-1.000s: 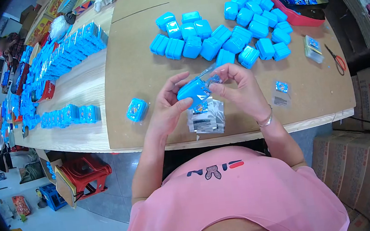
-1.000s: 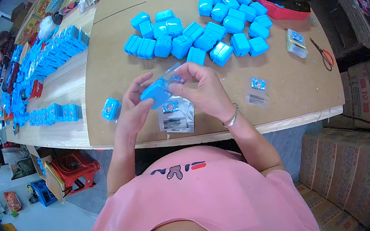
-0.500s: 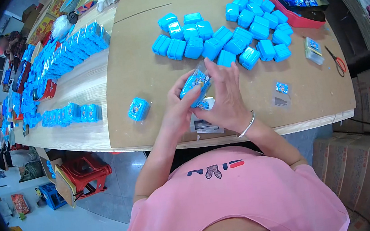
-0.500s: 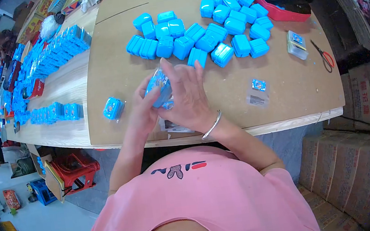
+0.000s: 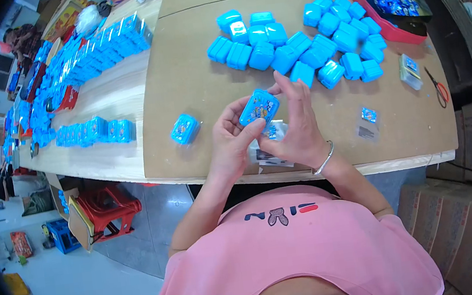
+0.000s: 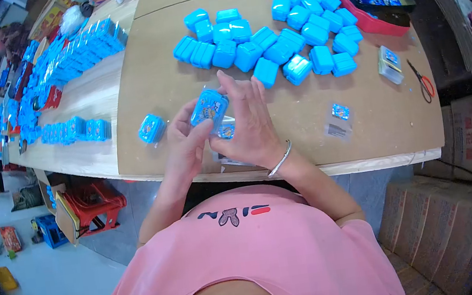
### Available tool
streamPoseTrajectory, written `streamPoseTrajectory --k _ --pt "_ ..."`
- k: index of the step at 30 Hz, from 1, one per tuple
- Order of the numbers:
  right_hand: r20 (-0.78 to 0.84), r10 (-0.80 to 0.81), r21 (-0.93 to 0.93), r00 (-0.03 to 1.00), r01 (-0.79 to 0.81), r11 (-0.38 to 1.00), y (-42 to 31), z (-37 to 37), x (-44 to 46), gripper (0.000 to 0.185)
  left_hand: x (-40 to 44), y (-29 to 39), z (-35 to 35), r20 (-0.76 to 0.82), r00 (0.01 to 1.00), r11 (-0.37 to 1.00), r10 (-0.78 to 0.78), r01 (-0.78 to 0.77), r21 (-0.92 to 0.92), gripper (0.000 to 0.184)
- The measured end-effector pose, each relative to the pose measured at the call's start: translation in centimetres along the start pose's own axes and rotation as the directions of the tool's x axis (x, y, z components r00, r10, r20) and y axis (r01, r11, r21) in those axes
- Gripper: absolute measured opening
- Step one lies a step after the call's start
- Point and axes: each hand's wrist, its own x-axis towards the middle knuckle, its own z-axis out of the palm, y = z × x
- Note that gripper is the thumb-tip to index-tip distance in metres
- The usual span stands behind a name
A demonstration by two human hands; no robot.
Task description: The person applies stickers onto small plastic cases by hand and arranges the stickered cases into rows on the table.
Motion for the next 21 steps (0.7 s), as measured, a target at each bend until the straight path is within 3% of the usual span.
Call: streamPoseTrajectory --k 4,8,9,11,13,16,18,20,21 --pt "0.084 -0.008 0.056 0.996 0.003 0.998 -0.7 1.4 0.5 0.089 -1.1 0.6 -1.6 -0.087 0.995 0.994 0.058 -0.049 0.101 0.051" --pt "0.293 0.000 0.098 0.956 -0.030 0.995 -1.3 3.9 0.5 0.081 -2.9 0.8 -5.2 -0.104 0.990 0.909 0.094 -0.042 0.415 0.052" --pt "0.301 -0.016 0.115 0.954 -0.020 0.993 -1.3 4.8 0.4 0.081 -3.1 1.1 -6.0 -0.122 0.987 0.907 0.106 -0.046 0.419 0.052" --pt "0.387 0.035 0.061 0.922 -0.064 0.996 -0.9 6.9 -0.1 0.077 -3.6 1.9 -7.6 -0.127 0.899 0.594 0.420 -0.167 0.787 0.052" --pt "0.466 0.079 0.010 0.881 -0.094 0.995 -1.1 9.0 -0.3 0.074 -4.2 2.6 -9.4 0.009 0.748 0.128 0.663 -0.126 0.984 0.052" --pt "0.465 0.037 0.075 0.885 -0.081 0.994 -1.6 10.7 0.7 0.070 -3.0 1.5 -12.7 -0.029 0.720 0.199 0.693 -0.153 0.968 0.048" --pt "0.482 0.069 0.049 0.873 -0.105 0.993 -1.8 11.6 1.8 0.067 -2.7 1.8 -14.0 -0.246 0.907 0.764 0.343 -0.117 0.635 0.051" --pt "0.489 0.001 0.092 0.872 -0.053 0.994 -2.8 13.2 3.4 0.066 -3.0 3.6 -14.5 -0.219 0.870 0.634 0.441 -0.130 0.762 0.047" --pt "0.487 -0.042 0.120 0.872 -0.019 0.993 -3.3 14.2 4.4 0.066 -3.0 4.6 -15.1 -0.228 0.864 0.634 0.450 -0.128 0.763 0.047"
